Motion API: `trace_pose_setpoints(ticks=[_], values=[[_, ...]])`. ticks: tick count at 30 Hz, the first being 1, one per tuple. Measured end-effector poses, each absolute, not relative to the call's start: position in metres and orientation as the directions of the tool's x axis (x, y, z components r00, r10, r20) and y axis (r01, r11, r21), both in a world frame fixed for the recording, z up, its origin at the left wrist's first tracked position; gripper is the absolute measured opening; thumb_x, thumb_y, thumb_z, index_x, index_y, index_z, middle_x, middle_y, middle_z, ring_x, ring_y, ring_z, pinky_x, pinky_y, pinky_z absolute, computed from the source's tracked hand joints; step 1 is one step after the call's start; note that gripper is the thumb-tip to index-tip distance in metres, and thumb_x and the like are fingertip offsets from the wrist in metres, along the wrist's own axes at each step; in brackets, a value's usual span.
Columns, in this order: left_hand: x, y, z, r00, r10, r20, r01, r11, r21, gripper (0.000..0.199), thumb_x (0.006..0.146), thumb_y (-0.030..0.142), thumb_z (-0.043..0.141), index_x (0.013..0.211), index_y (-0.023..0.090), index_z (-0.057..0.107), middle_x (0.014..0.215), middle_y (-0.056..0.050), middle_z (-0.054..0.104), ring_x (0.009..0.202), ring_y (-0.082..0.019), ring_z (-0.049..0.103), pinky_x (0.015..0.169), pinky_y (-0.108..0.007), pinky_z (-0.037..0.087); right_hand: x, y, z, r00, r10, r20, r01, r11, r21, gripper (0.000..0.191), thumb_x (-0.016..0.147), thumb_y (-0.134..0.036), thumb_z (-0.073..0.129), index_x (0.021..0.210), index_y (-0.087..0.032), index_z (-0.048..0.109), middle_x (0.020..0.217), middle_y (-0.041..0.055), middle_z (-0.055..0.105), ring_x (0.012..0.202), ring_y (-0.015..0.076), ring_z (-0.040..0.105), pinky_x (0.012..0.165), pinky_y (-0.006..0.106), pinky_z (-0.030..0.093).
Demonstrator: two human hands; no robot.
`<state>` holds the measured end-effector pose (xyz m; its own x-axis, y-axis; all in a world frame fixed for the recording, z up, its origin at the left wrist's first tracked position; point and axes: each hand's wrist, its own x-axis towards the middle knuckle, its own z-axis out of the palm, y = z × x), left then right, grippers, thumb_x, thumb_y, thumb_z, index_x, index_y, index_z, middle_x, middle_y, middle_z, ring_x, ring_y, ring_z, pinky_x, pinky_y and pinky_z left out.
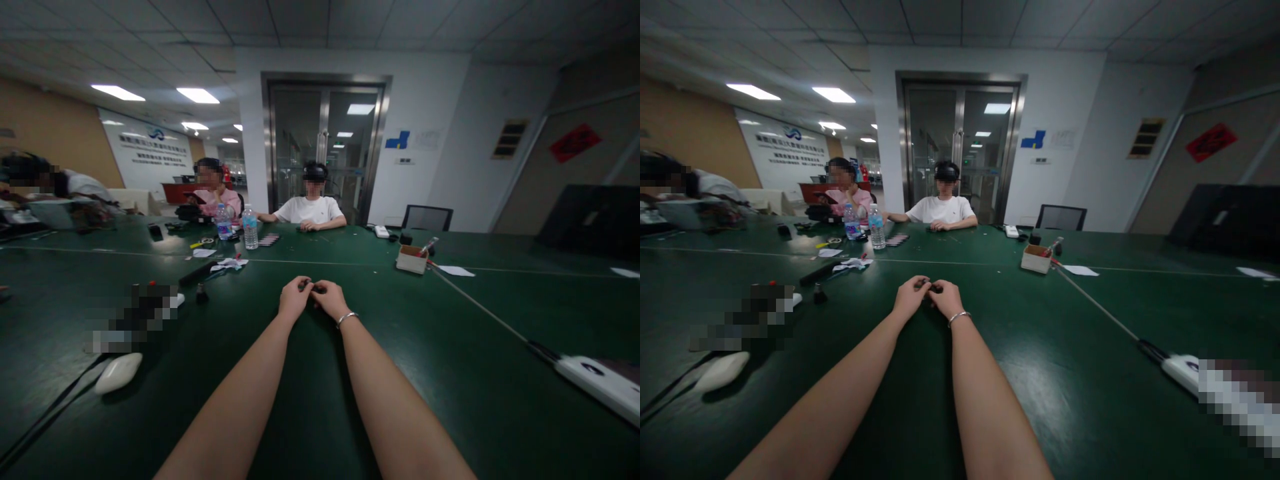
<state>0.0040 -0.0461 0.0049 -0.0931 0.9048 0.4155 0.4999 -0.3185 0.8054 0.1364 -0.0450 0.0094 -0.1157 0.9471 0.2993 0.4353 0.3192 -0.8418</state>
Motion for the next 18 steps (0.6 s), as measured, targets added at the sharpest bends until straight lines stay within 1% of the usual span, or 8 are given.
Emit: trace_pose_setpoints(ticks=[4, 7, 9, 12, 18], values=[[-0.001, -0.037, -0.001, -0.073, 0.943, 0.323, 0.362, -0.277, 0.890, 0.024, 0.076, 0.035, 0.061, 0.092, 0.018, 0.068, 0.085, -0.006, 0.068, 0.069, -0.014, 0.062, 0.058, -0.023, 0.049, 0.136, -0.037, 0.004, -0.114, 0.968, 0.225, 0.198, 0.244, -0.949, 0.014, 0.072, -0.011, 0.065, 0.086, -0.012, 0.065, 0.061, 0.0001, 0.064, 0.041, 0.0079, 0.057, 0.039, 0.016, 0.045], [-0.002, -0.034, -0.002, -0.067, 0.957, 0.283, 0.275, -0.255, 0.927, 0.026, 0.075, 0.036, 0.062, 0.092, 0.017, 0.067, 0.079, -0.006, 0.066, 0.068, -0.014, 0.061, 0.053, -0.020, 0.049, 0.138, -0.034, 0.004, -0.095, 0.983, 0.156, -0.016, 0.155, -0.988, 0.020, 0.074, -0.006, 0.062, 0.093, -0.010, 0.063, 0.061, 0.0007, 0.065, 0.043, 0.0095, 0.061, 0.043, 0.018, 0.051], [-0.003, -0.033, -0.003, -0.071, 0.961, 0.267, 0.236, -0.244, 0.941, 0.026, 0.075, 0.036, 0.062, 0.091, 0.016, 0.067, 0.077, -0.005, 0.064, 0.069, -0.014, 0.060, 0.051, -0.019, 0.049, 0.140, -0.034, 0.005, -0.068, 0.991, 0.118, -0.114, 0.110, -0.987, 0.022, 0.076, -0.004, 0.060, 0.098, -0.009, 0.062, 0.064, 0.0026, 0.066, 0.046, 0.0105, 0.063, 0.046, 0.019, 0.053], [-0.004, -0.032, -0.003, -0.066, 0.964, 0.259, 0.209, -0.241, 0.948, 0.026, 0.073, 0.035, 0.063, 0.090, 0.016, 0.067, 0.076, -0.005, 0.063, 0.068, -0.013, 0.059, 0.051, -0.019, 0.049, 0.144, -0.034, 0.007, -0.048, 0.995, 0.089, -0.183, 0.079, -0.980, 0.019, 0.077, -0.003, 0.061, 0.095, -0.007, 0.063, 0.067, 0.0048, 0.068, 0.049, 0.0106, 0.065, 0.048, 0.019, 0.055], [-0.004, -0.035, -0.002, -0.023, 0.960, 0.279, 0.205, -0.269, 0.941, 0.025, 0.072, 0.033, 0.064, 0.091, 0.017, 0.067, 0.077, -0.004, 0.062, 0.067, -0.013, 0.058, 0.050, -0.018, 0.048, 0.150, -0.036, 0.010, -0.087, 0.995, 0.045, -0.252, 0.022, -0.967, 0.008, 0.076, -0.005, 0.066, 0.084, -0.008, 0.065, 0.065, 0.0053, 0.068, 0.051, 0.0104, 0.065, 0.051, 0.018, 0.056]])
